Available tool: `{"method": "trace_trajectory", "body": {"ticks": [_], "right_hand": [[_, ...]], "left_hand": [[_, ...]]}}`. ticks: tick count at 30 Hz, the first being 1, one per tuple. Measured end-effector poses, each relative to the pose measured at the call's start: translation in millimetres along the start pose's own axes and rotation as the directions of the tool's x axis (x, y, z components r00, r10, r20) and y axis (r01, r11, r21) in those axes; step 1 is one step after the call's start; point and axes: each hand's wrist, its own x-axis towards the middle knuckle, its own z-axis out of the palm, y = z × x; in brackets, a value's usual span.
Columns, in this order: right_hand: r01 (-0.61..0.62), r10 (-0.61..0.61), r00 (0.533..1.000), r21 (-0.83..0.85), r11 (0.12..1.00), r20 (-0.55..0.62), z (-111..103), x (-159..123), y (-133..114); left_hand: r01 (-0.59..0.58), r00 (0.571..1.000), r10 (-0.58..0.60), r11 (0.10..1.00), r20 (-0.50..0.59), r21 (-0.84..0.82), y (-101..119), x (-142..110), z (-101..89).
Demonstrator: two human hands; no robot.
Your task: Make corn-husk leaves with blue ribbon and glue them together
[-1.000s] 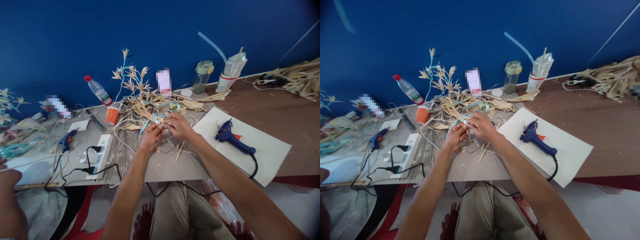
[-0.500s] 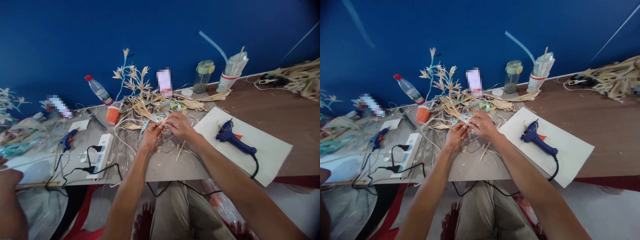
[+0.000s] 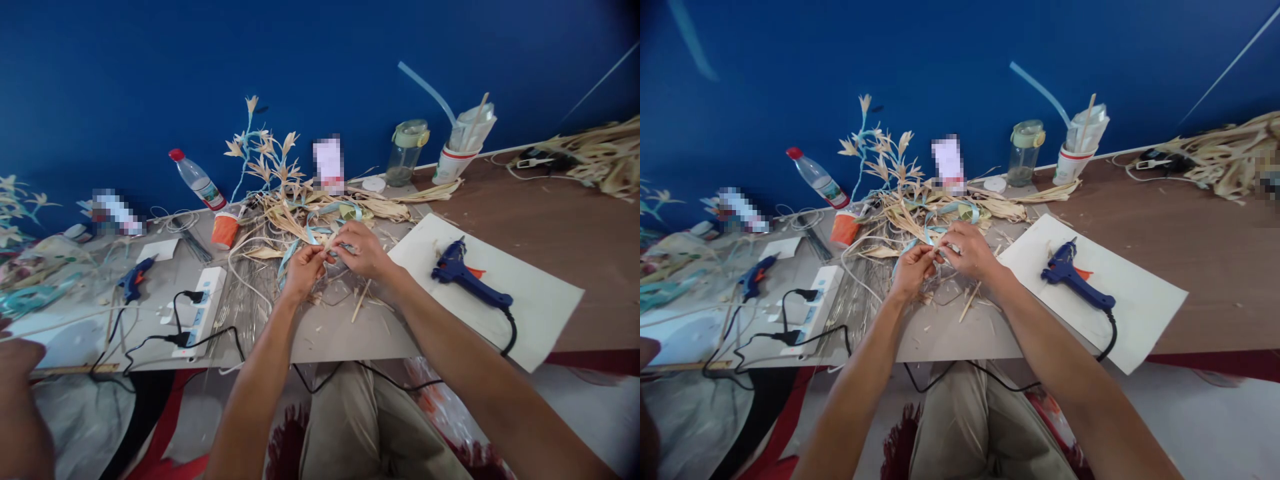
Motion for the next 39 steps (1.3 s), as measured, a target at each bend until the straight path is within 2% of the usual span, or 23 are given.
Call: {"method": "trace_trajectory", "body": {"ticks": [8,16,19,21,22,24,26,27,29,31,39], "right_hand": [[0.007,-0.006,1.0,-0.059,0.998,0.019,1.4,-0.8,1.8],[-0.052,0.056,0.997,-0.075,0.996,0.056,-0.4,-0.5,-3.2],[-0.117,0.117,0.992,0.002,0.993,0.053,-1.7,0.8,-7.3],[-0.236,0.235,0.972,0.119,0.964,0.017,-2.9,1.9,-9.4],[-0.317,0.325,0.946,0.193,0.928,-0.009,-3.2,2.3,-9.8],[-0.467,0.506,0.862,0.348,0.813,-0.025,-2.6,2.6,-9.3],[-0.551,0.607,0.794,0.474,0.687,0.043,0.2,2.3,-8.0],[-0.57,0.616,0.781,0.515,0.64,0.098,2.4,2.0,-7.6],[-0.573,0.588,0.789,0.562,0.597,0.18,7.7,1.5,-7.9],[-0.555,0.551,0.809,0.577,0.599,0.206,13.0,1.2,-9.4],[-0.576,0.587,0.796,0.483,0.659,0.149,19.4,-0.6,-11.5]], "left_hand": [[-0.013,1.0,0.014,0.999,-0.016,0.052,0.1,-0.3,0.2],[-0.036,0.999,0.04,0.975,-0.013,0.22,-4.9,-0.1,0.0],[-0.031,0.999,0.038,0.97,-0.026,0.239,-4.6,-0.5,0.5],[-0.019,0.998,0.03,0.978,-0.048,0.209,-2.6,-1.0,1.0],[-0.014,0.998,0.025,0.983,-0.058,0.182,-1.4,-1.2,1.2],[-0.012,0.997,0.02,0.993,-0.068,0.115,0.5,-1.5,1.5],[-0.016,0.998,0.019,0.999,-0.063,0.05,1.2,-1.5,1.6],[-0.016,0.998,0.017,1.0,-0.058,0.024,1.1,-1.4,1.6],[-0.004,0.999,0.003,1.0,-0.047,-0.006,0.1,-1.1,1.8],[0.017,0.999,-0.017,1.0,-0.036,-0.014,-1.4,-0.7,2.1],[0.039,0.998,-0.041,0.998,-0.053,-0.045,-7.6,1.8,2.8]]}}
